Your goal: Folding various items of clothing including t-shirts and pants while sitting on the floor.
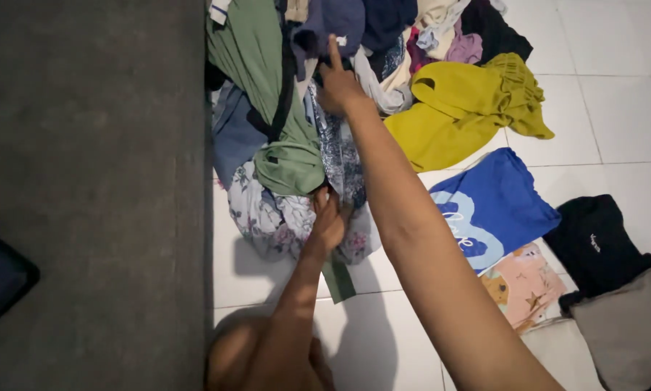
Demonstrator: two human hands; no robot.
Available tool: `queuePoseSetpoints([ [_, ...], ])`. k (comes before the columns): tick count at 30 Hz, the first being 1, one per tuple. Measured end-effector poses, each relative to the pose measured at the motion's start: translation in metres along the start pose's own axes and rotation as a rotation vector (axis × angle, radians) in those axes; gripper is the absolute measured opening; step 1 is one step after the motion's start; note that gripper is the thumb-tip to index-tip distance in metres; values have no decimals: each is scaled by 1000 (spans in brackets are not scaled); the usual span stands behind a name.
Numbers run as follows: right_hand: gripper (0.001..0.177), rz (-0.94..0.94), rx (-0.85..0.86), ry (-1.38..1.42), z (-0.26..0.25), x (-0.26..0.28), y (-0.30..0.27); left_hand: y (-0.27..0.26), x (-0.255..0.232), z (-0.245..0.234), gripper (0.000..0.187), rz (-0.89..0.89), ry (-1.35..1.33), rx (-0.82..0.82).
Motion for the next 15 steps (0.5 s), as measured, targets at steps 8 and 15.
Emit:
queuePoseSetpoints([
  [8, 25, -351, -339, 50, 5, -21, -51, 0, 8, 9, 54, 143, -26, -26],
  [15, 13, -138, -526, 354, -4, 25, -259, -2, 29, 19, 46, 324, 138, 1],
])
Point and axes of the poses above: each hand's wrist, its own y-axis towards the middle knuckle, its own z-axis out of the palm, x = y × z, the point moved 6 cm from there along y, towards the middle knuckle, and after that the axes turned 1 degree about y, right-handed, at the moved point
